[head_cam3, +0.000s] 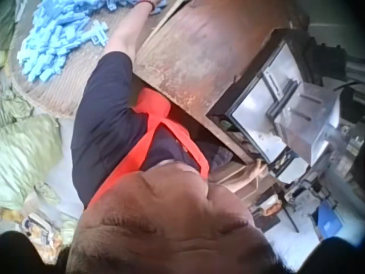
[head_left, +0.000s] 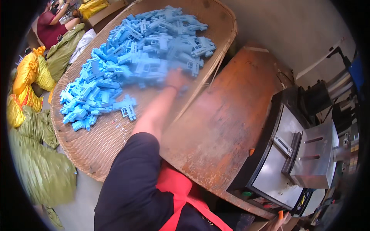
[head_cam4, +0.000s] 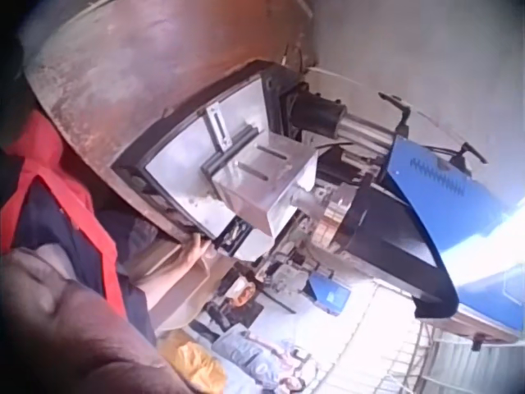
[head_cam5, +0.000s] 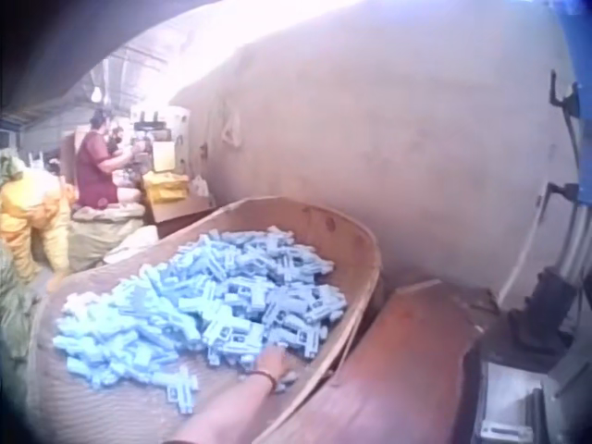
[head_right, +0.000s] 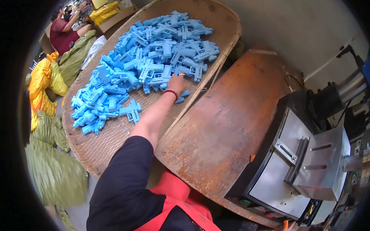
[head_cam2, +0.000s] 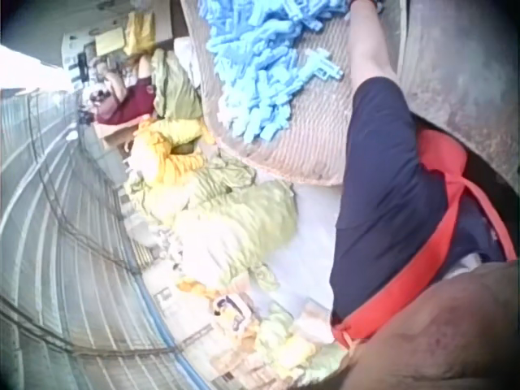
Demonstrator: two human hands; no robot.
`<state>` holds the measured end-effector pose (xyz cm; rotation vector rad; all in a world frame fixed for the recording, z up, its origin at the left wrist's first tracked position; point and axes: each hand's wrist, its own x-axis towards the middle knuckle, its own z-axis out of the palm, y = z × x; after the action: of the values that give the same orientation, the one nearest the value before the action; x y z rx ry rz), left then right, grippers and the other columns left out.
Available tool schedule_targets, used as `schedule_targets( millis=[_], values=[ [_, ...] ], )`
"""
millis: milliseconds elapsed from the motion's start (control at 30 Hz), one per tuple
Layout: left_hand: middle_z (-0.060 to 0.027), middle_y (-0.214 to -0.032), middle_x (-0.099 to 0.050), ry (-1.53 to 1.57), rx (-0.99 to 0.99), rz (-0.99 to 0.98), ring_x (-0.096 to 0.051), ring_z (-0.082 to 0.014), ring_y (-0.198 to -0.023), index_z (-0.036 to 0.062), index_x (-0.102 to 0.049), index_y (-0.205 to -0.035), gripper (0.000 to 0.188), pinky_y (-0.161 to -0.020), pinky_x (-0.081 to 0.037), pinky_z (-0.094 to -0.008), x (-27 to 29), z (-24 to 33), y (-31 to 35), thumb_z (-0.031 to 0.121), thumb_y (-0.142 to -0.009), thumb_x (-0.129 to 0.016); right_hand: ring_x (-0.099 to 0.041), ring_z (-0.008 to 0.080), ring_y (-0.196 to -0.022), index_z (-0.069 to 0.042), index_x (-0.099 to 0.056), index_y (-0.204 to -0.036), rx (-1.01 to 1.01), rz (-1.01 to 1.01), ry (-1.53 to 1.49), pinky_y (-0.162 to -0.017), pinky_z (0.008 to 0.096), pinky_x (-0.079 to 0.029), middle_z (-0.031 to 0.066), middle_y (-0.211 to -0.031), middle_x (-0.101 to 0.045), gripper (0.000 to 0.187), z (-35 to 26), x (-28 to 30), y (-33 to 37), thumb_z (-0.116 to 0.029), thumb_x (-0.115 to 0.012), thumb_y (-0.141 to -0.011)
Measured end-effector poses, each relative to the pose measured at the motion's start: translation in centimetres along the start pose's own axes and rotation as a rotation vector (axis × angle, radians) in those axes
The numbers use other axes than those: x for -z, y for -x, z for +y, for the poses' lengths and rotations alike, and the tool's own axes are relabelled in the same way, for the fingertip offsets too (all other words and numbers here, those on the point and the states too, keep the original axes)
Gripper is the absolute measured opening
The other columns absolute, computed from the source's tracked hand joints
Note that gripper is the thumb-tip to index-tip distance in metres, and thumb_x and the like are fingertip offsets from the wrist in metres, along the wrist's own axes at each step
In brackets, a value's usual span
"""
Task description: The person takes toy gun components from a basket, positions them under a press machine, and places the pressed toy guns into a box by hand.
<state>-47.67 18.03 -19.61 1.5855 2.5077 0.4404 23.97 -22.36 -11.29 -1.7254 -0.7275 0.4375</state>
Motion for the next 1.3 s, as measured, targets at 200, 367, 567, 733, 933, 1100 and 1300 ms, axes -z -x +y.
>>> schedule_targets(
  millis=[200, 367, 567, 733, 933, 1100, 1300],
  values=[
    [-0.0197, -0.111, -0.059, 0.510, -0.275, 0.450, -0.059, -0.0294, -0.099, -0.0035, -0.048, -0.126, 0.063, -0.085, -0.049, -0.0380, 7.6, -0.2, 5.4, 0.026, -0.077, -0.074, -0.049, 0.0184, -0.116, 0.000, -0.049, -0.133, 0.315, 0.139, 0.239, -0.103, 0.0305, -0.036, 0.0106, -0.130, -0.053, 0.042, -4.5, -1.9, 1.0, -0.008, -0.055, -0.093],
    [-0.0119, -0.110, -0.060, 1.021, -0.820, 0.058, -0.058, -0.0212, -0.105, 0.0000, -0.056, -0.118, 0.040, -0.089, -0.048, -0.0329, 14.5, 15.8, 25.1, 0.013, -0.084, -0.072, -0.048, 0.0199, -0.122, -0.001, -0.051, -0.131, 0.481, -0.130, 0.313, -0.102, 0.0291, -0.037, 0.0101, -0.129, -0.055, 0.036, -8.5, -7.8, -3.2, -0.007, -0.051, -0.096],
    [-0.0199, -0.120, -0.055, 0.617, -1.085, -0.050, -0.053, -0.0362, -0.108, 0.0017, -0.056, -0.124, 0.042, -0.093, -0.044, -0.0417, 10.8, 21.6, 36.6, 0.010, -0.085, -0.067, -0.059, 0.0289, -0.096, -0.002, -0.063, -0.104, 0.848, -0.279, 0.089, -0.083, 0.0366, -0.046, 0.0124, -0.099, -0.063, 0.019, -10.4, -15.3, -7.9, -0.007, -0.066, -0.085],
    [-0.0212, -0.129, -0.051, 0.694, -1.123, 0.247, -0.053, -0.0379, -0.105, 0.0014, -0.054, -0.126, 0.041, -0.091, -0.044, -0.0410, 10.8, 25.8, 37.2, 0.008, -0.087, -0.064, -0.060, 0.0287, -0.095, 0.000, -0.063, -0.100, 0.625, -0.079, 0.000, -0.085, 0.0351, -0.046, 0.0135, -0.099, -0.064, 0.020, -9.4, -12.5, -8.8, -0.009, -0.070, -0.083],
    [-0.0148, -0.108, -0.062, 0.454, -1.168, 0.242, -0.057, -0.0337, -0.092, 0.0056, -0.063, -0.102, 0.019, -0.077, -0.047, -0.0414, 9.0, 34.9, 36.9, 0.013, -0.085, -0.061, -0.045, 0.0310, -0.127, 0.001, -0.060, -0.111, 0.740, 0.366, 0.310, -0.107, 0.0409, -0.032, 0.0148, -0.121, -0.057, 0.027, -15.3, 4.6, 5.1, -0.003, -0.064, -0.084],
    [-0.0116, -0.094, -0.065, 0.583, -1.144, 0.259, -0.057, -0.0308, -0.091, 0.0072, -0.068, -0.088, 0.012, -0.076, -0.046, -0.0444, 6.4, 39.8, 38.2, 0.016, -0.083, -0.061, -0.044, 0.0305, -0.128, 0.002, -0.058, -0.117, 0.539, 0.363, 0.476, -0.109, 0.0410, -0.030, 0.0148, -0.124, -0.056, 0.030, -9.3, 10.1, 9.2, -0.003, -0.060, -0.088],
    [-0.0235, -0.144, -0.035, 0.288, -1.212, -0.004, -0.028, -0.0434, -0.135, 0.0118, -0.039, -0.141, 0.067, -0.104, -0.028, -0.0564, 9.8, 30.9, 37.7, 0.041, -0.085, -0.061, -0.038, 0.0246, -0.133, 0.003, -0.044, -0.136, 0.151, -0.047, 0.153, -0.111, 0.0330, -0.026, 0.0158, -0.139, -0.046, 0.055, -2.7, 4.5, 2.6, -0.011, -0.066, -0.087]
  ],
)
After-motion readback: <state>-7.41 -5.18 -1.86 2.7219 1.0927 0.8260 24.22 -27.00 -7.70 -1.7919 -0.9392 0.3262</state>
